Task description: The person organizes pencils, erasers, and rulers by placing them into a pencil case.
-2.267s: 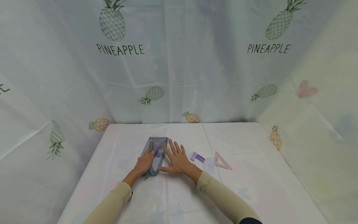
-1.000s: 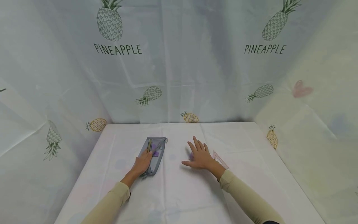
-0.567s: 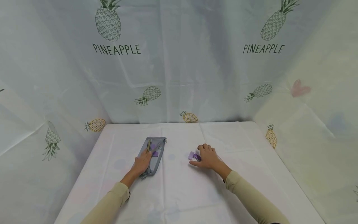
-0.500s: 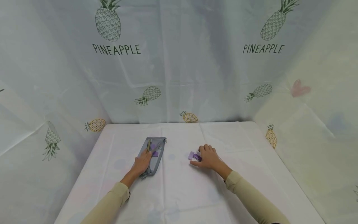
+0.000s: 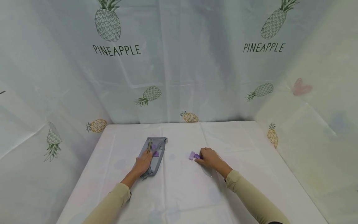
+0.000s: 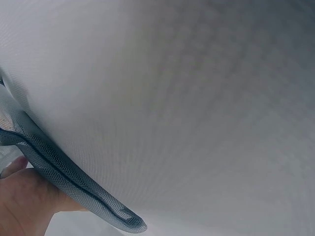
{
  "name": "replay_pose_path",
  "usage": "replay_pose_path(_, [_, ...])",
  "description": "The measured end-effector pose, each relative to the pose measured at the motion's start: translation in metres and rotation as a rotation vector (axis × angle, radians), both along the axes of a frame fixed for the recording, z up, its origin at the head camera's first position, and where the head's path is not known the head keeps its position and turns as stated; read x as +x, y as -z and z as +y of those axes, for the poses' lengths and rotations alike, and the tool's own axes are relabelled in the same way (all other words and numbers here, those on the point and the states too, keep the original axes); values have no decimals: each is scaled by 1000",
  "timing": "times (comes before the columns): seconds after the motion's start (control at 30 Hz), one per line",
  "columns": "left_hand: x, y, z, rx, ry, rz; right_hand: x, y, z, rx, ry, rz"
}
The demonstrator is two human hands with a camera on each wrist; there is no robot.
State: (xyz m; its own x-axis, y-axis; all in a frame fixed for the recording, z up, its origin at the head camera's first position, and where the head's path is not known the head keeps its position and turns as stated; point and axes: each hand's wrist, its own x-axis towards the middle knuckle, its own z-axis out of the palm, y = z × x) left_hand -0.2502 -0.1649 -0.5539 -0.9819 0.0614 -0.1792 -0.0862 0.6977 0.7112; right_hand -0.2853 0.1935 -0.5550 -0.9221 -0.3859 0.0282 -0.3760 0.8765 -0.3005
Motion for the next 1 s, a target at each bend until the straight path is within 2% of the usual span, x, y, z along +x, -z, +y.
replay_pose_path(0.27, [1,0,0,9,-6,-4,2,-2,-4,-41,-4,-16])
replay_pose_path(0.47, [2,-2,1,24,-6,7,1,-4,-6,-51,30,-59])
replay_pose_path(0.67, [2,-3,2,-3,4,15,1,-4,-8,-65,58,-82])
replay_pose_path(0.87, [0,-3,3,-18,7,22,3,-5,-10,-97,57,-32])
replay_pose_path(1.0, [0,-1,2,-27,8,23,7,-10,-15,-117,23,22])
